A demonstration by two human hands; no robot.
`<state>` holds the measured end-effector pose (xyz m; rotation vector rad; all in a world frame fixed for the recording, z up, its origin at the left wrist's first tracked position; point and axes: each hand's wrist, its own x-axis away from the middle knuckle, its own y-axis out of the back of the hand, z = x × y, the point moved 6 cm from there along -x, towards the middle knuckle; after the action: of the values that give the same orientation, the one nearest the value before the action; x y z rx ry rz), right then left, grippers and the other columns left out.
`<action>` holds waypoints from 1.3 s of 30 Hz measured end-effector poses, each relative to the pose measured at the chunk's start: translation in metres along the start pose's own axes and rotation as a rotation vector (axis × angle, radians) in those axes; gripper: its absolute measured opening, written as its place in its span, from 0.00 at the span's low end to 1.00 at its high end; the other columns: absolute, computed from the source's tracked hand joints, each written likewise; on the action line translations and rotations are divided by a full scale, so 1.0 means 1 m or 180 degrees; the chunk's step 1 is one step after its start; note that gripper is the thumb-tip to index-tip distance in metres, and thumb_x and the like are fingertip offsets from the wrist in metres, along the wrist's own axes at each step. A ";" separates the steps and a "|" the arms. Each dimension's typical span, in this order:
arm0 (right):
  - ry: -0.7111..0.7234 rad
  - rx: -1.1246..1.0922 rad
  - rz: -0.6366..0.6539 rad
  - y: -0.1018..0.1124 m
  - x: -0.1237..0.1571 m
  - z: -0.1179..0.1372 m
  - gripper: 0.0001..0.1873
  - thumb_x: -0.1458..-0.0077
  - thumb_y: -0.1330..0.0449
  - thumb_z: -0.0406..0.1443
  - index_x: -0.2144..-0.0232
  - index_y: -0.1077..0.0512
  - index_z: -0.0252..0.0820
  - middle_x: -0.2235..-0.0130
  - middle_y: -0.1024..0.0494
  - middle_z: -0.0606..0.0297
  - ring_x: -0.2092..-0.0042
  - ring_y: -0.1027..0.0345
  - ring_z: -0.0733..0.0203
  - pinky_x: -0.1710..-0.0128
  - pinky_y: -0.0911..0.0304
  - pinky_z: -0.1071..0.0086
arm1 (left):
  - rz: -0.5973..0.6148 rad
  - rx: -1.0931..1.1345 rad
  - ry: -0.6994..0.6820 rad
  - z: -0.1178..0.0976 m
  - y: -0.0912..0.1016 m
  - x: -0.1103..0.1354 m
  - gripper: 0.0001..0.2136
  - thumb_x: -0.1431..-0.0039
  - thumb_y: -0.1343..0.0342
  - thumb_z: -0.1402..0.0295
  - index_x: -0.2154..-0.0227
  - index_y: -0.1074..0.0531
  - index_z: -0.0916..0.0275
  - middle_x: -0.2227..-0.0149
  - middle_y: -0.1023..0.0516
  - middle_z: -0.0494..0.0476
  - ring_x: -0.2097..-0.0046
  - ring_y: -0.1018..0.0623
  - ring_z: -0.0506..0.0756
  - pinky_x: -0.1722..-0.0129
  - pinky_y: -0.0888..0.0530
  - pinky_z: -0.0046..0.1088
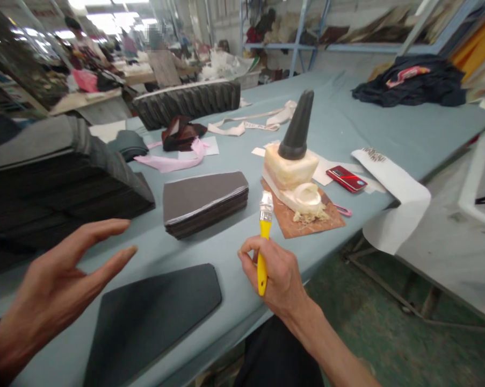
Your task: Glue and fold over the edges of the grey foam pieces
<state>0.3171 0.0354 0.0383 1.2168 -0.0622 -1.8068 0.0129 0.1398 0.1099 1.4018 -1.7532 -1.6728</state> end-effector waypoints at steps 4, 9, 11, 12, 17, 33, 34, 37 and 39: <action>-0.0004 -0.0034 -0.0071 -0.001 0.002 -0.005 0.08 0.34 0.37 0.29 0.58 0.31 0.47 0.64 0.16 0.67 0.71 0.24 0.66 0.67 0.28 0.72 | 0.0157 0.0248 -0.0680 -0.026 -0.024 -0.055 0.23 0.32 0.40 0.47 0.44 0.25 0.56 0.41 0.19 0.61 0.40 0.19 0.64 0.35 0.23 0.46; -0.0185 -0.0047 -0.0008 -0.004 0.015 -0.014 0.08 0.34 0.37 0.29 0.58 0.30 0.47 0.64 0.16 0.67 0.71 0.24 0.66 0.67 0.27 0.72 | 0.0624 0.0088 -0.0828 -0.033 -0.055 -0.084 0.25 0.32 0.44 0.46 0.44 0.25 0.59 0.41 0.21 0.66 0.39 0.22 0.66 0.36 0.23 0.49; -0.0267 -0.0098 0.0022 -0.005 0.021 -0.016 0.07 0.33 0.38 0.29 0.58 0.30 0.46 0.64 0.16 0.66 0.71 0.23 0.66 0.67 0.27 0.72 | 0.0814 0.0117 -0.0724 -0.030 -0.060 -0.091 0.24 0.33 0.45 0.45 0.46 0.24 0.58 0.43 0.20 0.64 0.41 0.21 0.66 0.38 0.23 0.48; -0.0300 -0.0135 0.0039 -0.005 0.023 -0.017 0.07 0.33 0.38 0.29 0.58 0.30 0.46 0.64 0.16 0.66 0.71 0.23 0.66 0.68 0.27 0.72 | 0.0874 0.0154 -0.0677 -0.029 -0.061 -0.094 0.25 0.34 0.45 0.43 0.48 0.23 0.57 0.44 0.19 0.63 0.42 0.20 0.66 0.38 0.23 0.47; -0.0391 -0.0221 0.0042 -0.005 0.028 -0.019 0.07 0.34 0.38 0.29 0.59 0.30 0.47 0.63 0.16 0.66 0.72 0.24 0.66 0.68 0.27 0.73 | 0.1120 0.0292 -0.0601 -0.024 -0.055 -0.109 0.31 0.40 0.45 0.33 0.52 0.22 0.54 0.47 0.18 0.58 0.47 0.19 0.63 0.42 0.22 0.41; -0.0305 -0.0017 0.0086 -0.010 0.030 -0.021 0.06 0.34 0.38 0.29 0.59 0.30 0.46 0.64 0.15 0.65 0.72 0.25 0.66 0.68 0.28 0.72 | 0.0591 -0.0421 -0.0843 -0.038 -0.053 -0.103 0.08 0.36 0.52 0.63 0.59 0.31 0.57 0.56 0.22 0.60 0.51 0.21 0.63 0.51 0.22 0.44; -0.0289 -0.0034 0.0087 -0.010 0.030 -0.021 0.06 0.34 0.38 0.29 0.59 0.30 0.46 0.64 0.16 0.65 0.71 0.25 0.66 0.67 0.28 0.72 | 0.0449 -0.0451 -0.0800 -0.039 -0.049 -0.103 0.07 0.34 0.52 0.64 0.59 0.31 0.57 0.55 0.22 0.60 0.51 0.21 0.63 0.50 0.23 0.43; -0.0216 -0.0038 0.0043 -0.006 0.029 -0.018 0.08 0.34 0.39 0.28 0.59 0.31 0.46 0.64 0.16 0.66 0.70 0.24 0.66 0.67 0.27 0.72 | 0.0074 -0.0459 -0.0675 -0.040 -0.031 -0.097 0.09 0.27 0.53 0.62 0.56 0.31 0.58 0.53 0.21 0.59 0.48 0.20 0.61 0.45 0.23 0.42; -0.0183 -0.0016 -0.0054 0.000 0.027 -0.016 0.08 0.34 0.38 0.28 0.59 0.31 0.47 0.64 0.16 0.66 0.70 0.22 0.65 0.66 0.26 0.72 | -0.0229 -0.0386 -0.0707 -0.040 -0.016 -0.088 0.07 0.27 0.51 0.63 0.57 0.30 0.58 0.53 0.19 0.56 0.48 0.19 0.59 0.45 0.23 0.39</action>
<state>0.3270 0.0233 0.0108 1.1650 -0.0801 -1.8557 0.0912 0.1921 0.1382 1.2814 -1.6978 -2.0047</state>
